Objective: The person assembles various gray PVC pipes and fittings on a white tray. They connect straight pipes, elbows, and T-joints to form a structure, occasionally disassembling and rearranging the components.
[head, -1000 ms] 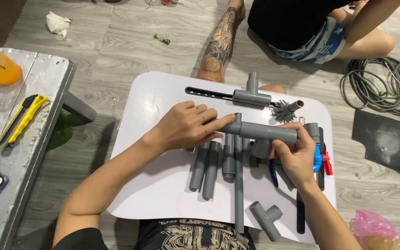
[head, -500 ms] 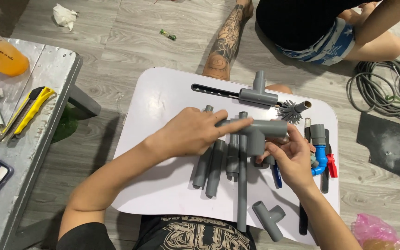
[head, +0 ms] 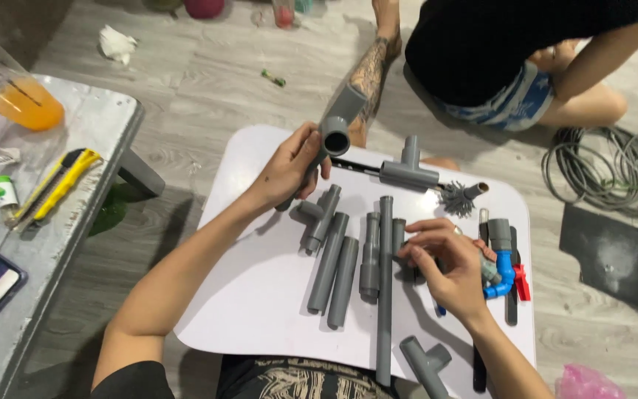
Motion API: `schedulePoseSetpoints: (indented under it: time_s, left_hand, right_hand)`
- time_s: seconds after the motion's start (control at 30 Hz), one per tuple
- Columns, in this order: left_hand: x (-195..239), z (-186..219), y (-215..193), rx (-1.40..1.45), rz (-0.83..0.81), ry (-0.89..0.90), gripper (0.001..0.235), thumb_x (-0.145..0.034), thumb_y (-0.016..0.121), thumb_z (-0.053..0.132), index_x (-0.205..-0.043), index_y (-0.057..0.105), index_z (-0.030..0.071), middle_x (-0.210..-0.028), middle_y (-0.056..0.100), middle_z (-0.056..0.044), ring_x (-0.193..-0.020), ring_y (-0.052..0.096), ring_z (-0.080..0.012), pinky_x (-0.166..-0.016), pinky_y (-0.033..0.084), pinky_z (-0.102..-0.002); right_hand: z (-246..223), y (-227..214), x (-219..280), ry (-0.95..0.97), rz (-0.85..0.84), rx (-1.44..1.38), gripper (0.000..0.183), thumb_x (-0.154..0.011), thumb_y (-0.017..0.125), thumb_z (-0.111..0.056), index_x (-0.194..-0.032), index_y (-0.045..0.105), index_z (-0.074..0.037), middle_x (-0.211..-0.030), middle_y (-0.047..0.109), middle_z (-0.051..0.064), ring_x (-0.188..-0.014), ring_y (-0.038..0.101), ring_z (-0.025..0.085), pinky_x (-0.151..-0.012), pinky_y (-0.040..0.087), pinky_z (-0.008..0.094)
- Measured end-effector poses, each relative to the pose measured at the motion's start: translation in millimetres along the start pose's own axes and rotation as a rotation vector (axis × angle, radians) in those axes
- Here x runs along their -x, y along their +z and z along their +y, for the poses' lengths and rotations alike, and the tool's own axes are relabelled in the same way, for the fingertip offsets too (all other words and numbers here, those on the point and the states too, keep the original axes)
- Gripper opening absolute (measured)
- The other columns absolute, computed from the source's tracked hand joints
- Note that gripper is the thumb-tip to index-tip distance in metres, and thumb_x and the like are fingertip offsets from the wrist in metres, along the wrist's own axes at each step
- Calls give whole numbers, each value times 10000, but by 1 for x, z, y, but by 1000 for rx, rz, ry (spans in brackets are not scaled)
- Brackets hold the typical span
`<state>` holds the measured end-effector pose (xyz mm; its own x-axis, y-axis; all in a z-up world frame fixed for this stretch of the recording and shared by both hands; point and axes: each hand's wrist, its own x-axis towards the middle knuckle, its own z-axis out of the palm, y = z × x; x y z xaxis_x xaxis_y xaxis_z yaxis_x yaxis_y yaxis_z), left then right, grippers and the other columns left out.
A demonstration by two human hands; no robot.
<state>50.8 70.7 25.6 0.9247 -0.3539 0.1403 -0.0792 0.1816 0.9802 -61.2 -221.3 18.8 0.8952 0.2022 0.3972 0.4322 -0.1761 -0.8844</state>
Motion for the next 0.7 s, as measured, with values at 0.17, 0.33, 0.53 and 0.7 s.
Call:
schedulePoseSetpoints:
  time_s: [0.17, 0.33, 0.53, 0.7]
  left_hand:
    - [1, 2, -3, -117, 68, -16, 417, -1091, 371, 437, -1189, 616, 113, -576, 559, -51, -318, 479, -107, -270, 377, -235]
    - [4, 4, 2, -170, 167, 6, 400, -1092, 403, 392, -1018, 645, 83, -529, 521, -53, -336, 452, -99, -280, 359, -206]
    - [-1, -2, -1, -455, 198, 142, 423, -1106, 413, 333, -838, 631, 89, -489, 541, -43, -358, 485, -118, -336, 383, -217]
    - [8, 20, 14, -678, 180, 260, 391, -1107, 401, 241, -784, 576, 106, -486, 558, -58, -413, 508, -178, -418, 431, -272]
  right_hand:
    - [-3, -4, -2, 8, -6, 104, 84, -891, 677, 10, -958, 725, 28, -1019, 722, 183, -712, 801, 244, -604, 637, 327]
    - [-21, -10, -9, -77, 96, 318, 63, -855, 736, 8, -915, 748, -6, -953, 745, 147, -705, 769, 249, -617, 613, 328]
    - [-22, -25, -12, -129, 224, 372, 61, -898, 711, 29, -944, 734, -5, -976, 728, 158, -750, 722, 257, -645, 596, 339]
    - [-15, -31, -12, -112, 282, 276, 89, -921, 661, 25, -1000, 701, 9, -1008, 673, 186, -758, 708, 260, -650, 601, 338]
